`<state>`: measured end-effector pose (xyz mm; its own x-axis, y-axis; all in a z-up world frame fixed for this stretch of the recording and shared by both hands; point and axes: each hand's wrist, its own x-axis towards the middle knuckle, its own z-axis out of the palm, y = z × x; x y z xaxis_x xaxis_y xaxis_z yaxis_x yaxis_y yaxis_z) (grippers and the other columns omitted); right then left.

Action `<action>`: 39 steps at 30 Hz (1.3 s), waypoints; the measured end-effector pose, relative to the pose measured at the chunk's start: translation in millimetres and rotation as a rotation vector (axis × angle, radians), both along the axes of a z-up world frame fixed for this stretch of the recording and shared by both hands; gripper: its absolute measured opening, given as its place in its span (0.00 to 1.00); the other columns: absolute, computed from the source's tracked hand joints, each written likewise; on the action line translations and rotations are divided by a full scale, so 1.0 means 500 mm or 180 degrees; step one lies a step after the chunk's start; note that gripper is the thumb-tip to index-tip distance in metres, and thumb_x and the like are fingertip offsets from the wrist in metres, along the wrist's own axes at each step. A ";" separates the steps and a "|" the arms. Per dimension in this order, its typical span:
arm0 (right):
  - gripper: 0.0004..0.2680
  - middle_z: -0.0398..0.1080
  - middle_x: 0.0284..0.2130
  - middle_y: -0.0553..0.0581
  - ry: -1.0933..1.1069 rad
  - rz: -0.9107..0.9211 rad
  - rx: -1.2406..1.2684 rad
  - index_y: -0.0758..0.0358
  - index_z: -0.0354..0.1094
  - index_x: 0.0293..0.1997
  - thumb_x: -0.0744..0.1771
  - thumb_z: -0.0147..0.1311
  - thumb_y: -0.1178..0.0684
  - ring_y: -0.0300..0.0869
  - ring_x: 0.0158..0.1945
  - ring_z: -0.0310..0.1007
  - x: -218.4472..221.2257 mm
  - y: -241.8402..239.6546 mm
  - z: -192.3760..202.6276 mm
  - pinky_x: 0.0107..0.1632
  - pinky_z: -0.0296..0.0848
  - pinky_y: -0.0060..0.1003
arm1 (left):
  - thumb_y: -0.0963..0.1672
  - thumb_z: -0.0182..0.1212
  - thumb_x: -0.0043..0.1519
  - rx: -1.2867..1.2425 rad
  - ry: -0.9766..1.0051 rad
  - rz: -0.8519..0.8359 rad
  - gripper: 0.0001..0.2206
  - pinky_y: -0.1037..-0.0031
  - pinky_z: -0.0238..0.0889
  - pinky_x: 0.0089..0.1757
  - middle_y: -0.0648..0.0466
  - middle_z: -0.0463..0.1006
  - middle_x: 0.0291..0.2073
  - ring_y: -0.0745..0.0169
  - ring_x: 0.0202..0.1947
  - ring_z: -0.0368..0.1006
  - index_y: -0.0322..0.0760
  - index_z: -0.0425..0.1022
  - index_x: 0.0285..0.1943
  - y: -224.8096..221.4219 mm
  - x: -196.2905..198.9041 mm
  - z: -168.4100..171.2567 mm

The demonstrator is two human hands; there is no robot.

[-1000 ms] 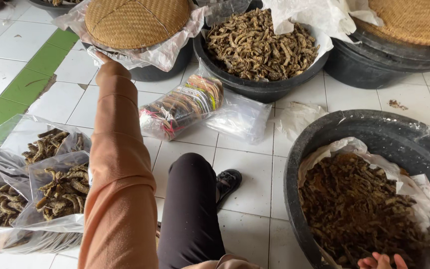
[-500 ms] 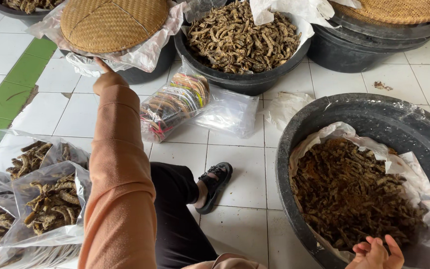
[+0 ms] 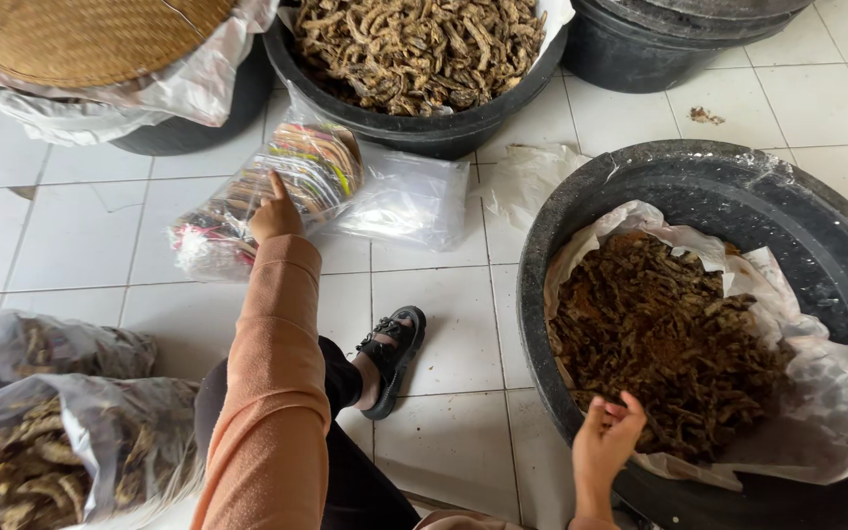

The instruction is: The person scoops dried fish from a large black basin and places it into clear plastic bags. They repeatedly fill the bags by hand, arranging the contents and setting filled bags aside on the tiled floor.

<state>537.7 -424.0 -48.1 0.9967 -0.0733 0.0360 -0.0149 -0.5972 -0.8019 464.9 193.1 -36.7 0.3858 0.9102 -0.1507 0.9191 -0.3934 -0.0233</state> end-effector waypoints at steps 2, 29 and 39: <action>0.18 0.61 0.46 0.64 -0.0304 0.0111 -0.0688 0.72 0.56 0.64 0.71 0.50 0.47 0.46 0.42 0.64 0.009 -0.007 -0.024 0.39 0.70 0.43 | 0.40 0.51 0.68 0.0375 -0.0137 -0.0491 0.37 0.65 0.78 0.36 0.40 0.63 0.70 0.49 0.45 0.78 0.46 0.28 0.81 0.003 0.029 -0.032; 0.18 0.61 0.47 0.67 -0.0505 -0.0028 -0.1964 0.72 0.62 0.59 0.75 0.43 0.42 0.46 0.32 0.65 0.027 -0.033 -0.136 0.32 0.70 0.40 | 0.34 0.60 0.59 0.1946 -0.2828 -0.0107 0.12 0.59 0.68 0.45 0.49 0.79 0.44 0.47 0.45 0.74 0.41 0.85 0.41 0.211 -0.140 0.116; 0.10 0.68 0.43 0.60 -0.2077 0.1046 -0.0763 0.67 0.67 0.51 0.70 0.54 0.50 0.54 0.47 0.69 0.024 0.149 -0.011 0.52 0.67 0.49 | 0.36 0.64 0.59 0.1779 -0.2962 -0.0386 0.08 0.59 0.68 0.40 0.47 0.78 0.39 0.43 0.39 0.75 0.41 0.85 0.40 0.006 -0.254 0.237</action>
